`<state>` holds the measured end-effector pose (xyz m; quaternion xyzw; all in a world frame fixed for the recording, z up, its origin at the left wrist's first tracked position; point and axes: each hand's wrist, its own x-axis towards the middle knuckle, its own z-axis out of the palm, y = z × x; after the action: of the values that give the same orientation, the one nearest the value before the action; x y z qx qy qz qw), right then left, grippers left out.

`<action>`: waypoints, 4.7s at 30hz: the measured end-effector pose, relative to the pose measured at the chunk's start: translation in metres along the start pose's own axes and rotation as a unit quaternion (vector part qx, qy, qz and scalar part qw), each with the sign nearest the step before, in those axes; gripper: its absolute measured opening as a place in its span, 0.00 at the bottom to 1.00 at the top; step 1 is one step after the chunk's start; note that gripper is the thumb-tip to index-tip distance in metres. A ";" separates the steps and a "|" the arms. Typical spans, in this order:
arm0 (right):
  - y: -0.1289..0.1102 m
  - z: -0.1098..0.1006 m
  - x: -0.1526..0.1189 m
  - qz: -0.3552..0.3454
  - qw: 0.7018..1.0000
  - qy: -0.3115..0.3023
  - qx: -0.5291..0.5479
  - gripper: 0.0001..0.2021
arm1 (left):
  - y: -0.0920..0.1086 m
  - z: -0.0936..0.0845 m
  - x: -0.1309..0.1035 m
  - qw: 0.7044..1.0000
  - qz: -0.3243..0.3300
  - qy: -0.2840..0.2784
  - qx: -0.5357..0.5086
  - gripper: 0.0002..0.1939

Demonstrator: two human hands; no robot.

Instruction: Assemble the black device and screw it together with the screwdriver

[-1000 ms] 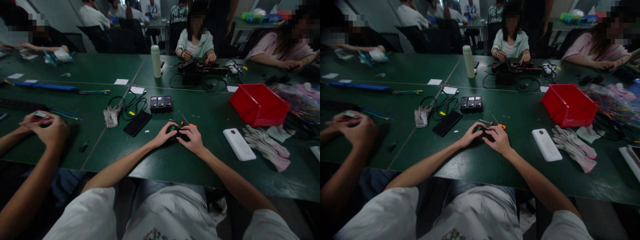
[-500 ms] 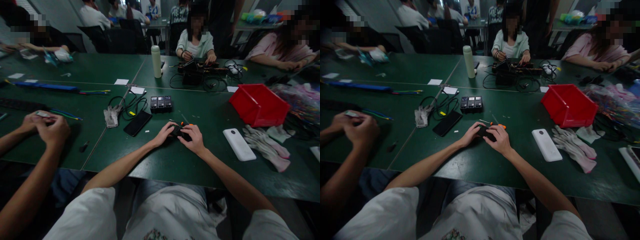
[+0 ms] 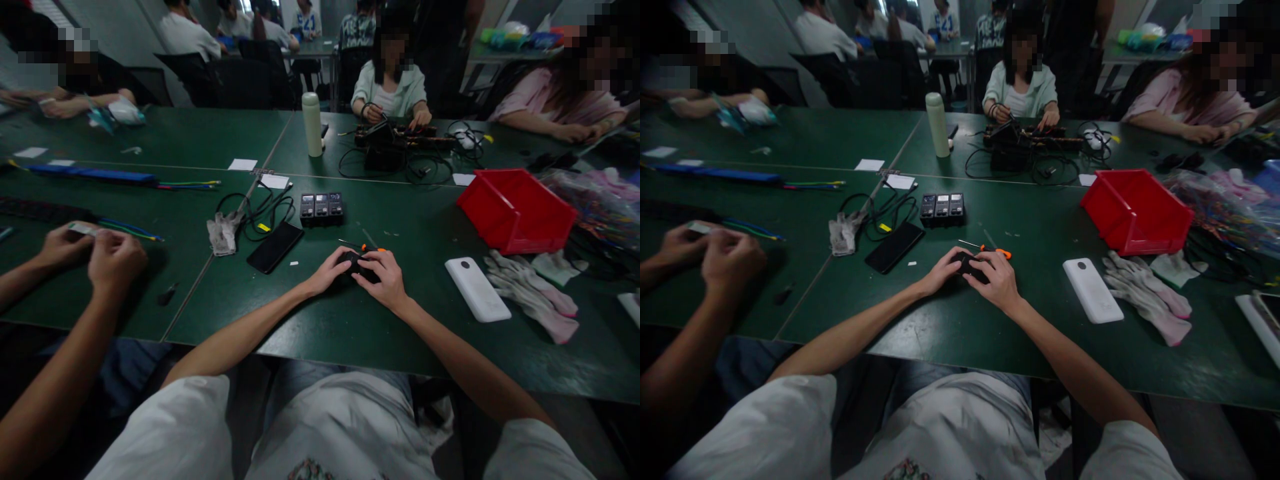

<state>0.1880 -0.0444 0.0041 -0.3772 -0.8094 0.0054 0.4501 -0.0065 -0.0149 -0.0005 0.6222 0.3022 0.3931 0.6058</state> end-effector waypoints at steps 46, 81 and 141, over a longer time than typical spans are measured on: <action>-0.006 0.001 0.000 0.020 0.999 -0.023 -0.033 0.13 | 0.005 0.003 0.001 0.998 0.013 0.031 0.051 0.17; 0.009 -0.015 0.007 -0.030 0.999 -0.020 -0.014 0.19 | 0.018 0.000 -0.001 0.946 -0.111 -0.021 -0.303 0.30; 0.001 -0.003 0.004 -0.024 0.981 -0.168 0.099 0.48 | 0.012 0.007 -0.005 0.985 0.127 0.075 0.095 0.33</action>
<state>0.1897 -0.0422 0.0084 -0.3054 -0.8776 0.1377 0.3429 -0.0040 -0.0234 0.0114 0.6788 0.3016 0.4817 0.4650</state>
